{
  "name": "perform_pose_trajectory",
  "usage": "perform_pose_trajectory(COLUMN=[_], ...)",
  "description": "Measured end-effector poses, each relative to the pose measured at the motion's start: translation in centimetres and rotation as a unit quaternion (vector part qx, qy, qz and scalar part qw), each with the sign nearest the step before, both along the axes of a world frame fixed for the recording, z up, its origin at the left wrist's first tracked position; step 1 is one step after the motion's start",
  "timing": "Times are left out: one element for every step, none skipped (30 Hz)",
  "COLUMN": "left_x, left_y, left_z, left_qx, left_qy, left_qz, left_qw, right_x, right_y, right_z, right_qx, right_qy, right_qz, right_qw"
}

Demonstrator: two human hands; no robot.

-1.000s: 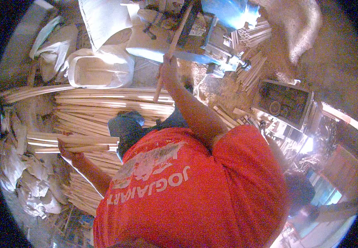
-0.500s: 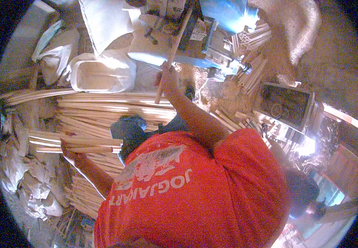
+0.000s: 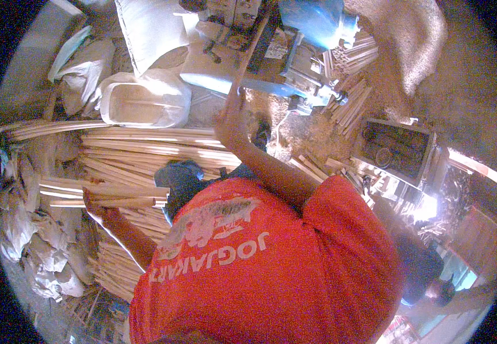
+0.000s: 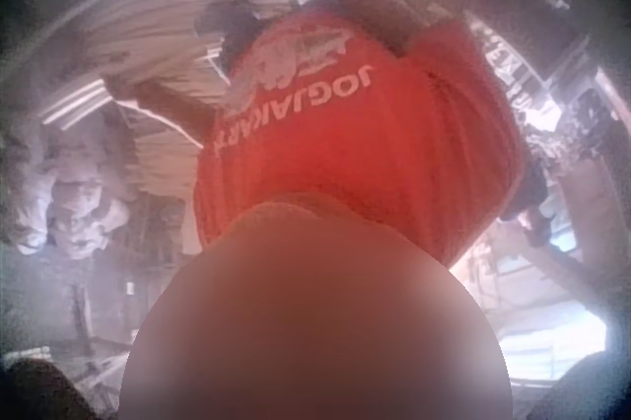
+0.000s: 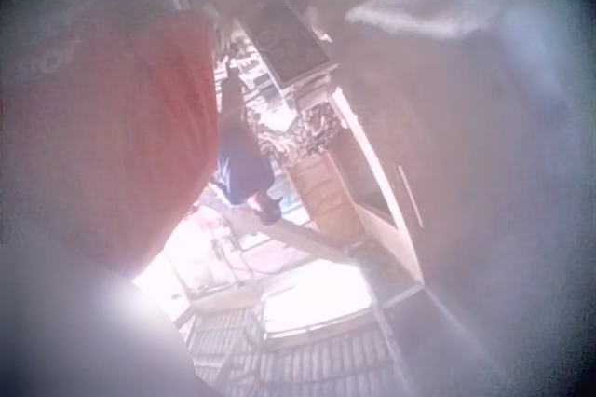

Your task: The person feeds thin wooden rods one at a time through a stationary shaping machine, guiding each rod with both hands and collecting the finished pieces. The process is repeated continuously as the person maintains a steady feed rate and keeps the rods aligned with the machine's cutting head.

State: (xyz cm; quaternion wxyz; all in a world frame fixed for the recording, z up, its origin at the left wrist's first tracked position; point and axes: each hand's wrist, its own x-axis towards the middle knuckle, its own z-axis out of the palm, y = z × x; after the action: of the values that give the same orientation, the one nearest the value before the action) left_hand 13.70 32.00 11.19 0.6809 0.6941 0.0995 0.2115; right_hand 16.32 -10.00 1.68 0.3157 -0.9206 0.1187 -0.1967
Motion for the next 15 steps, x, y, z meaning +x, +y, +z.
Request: perform_pose_trajectory(left_x=[0.1,0.2,0.5,0.8,0.8,0.8,0.9,1.1,1.5,1.5,1.3,1.1,0.8,0.5,0.2], left_y=[-0.3,-0.7,-0.9,-1.1,-1.5,-1.9,-2.1,-2.2,-2.1,-2.2,-2.4,-2.6,-2.7,-2.7,-2.7], left_z=[0.5,1.0,1.5,2.0,2.2,2.4,2.6,2.8,3.0,3.1,3.0,2.9,2.8,2.8,2.7], left_qx=[-0.056,-0.115,-0.151,-0.179,-0.193,-0.199,-0.221,-0.234,-0.263,-0.286,-0.281,-0.270,-0.250,-0.255,-0.251], left_qy=[0.026,0.049,0.079,0.099,0.091,0.072,0.077,0.081,0.109,0.133,0.116,0.097,0.085,0.078,0.079], left_qz=[0.025,0.053,0.076,0.098,0.091,0.083,0.096,0.100,0.125,0.155,0.136,0.123,0.115,0.113,0.117], left_qw=[0.998,0.991,0.982,0.974,0.973,0.974,0.967,0.964,0.951,0.936,0.943,0.950,0.958,0.957,0.958], right_x=[-0.6,-1.3,-1.6,-1.9,-2.0,-2.1,-2.2,-2.2,-2.1,-2.1,-2.1,-2.1,-2.2,-2.3,-2.3], right_y=[-0.1,-0.4,-0.6,-0.9,-1.3,-1.6,-1.9,-2.2,-2.3,-2.5,-2.6,-2.7,-2.8,-3.0,-3.1], right_z=[0.7,1.4,2.1,2.7,3.2,3.6,3.9,3.9,3.9,3.7,3.5,3.3,3.1,2.9,2.9], right_qx=[0.009,0.017,0.024,0.020,0.014,0.011,-0.006,-0.020,-0.035,-0.054,-0.073,-0.092,-0.092,-0.092,-0.088], right_qy=[0.040,0.080,0.123,0.148,0.175,0.167,0.203,0.204,0.210,0.191,0.177,0.181,0.171,0.179,0.187], right_qz=[0.049,0.099,0.149,0.175,0.202,0.233,0.245,0.261,0.275,0.281,0.285,0.287,0.292,0.295,0.298], right_qw=[0.998,0.992,0.981,0.973,0.964,0.958,0.948,0.943,0.938,0.939,0.939,0.936,0.937,0.934,0.932])
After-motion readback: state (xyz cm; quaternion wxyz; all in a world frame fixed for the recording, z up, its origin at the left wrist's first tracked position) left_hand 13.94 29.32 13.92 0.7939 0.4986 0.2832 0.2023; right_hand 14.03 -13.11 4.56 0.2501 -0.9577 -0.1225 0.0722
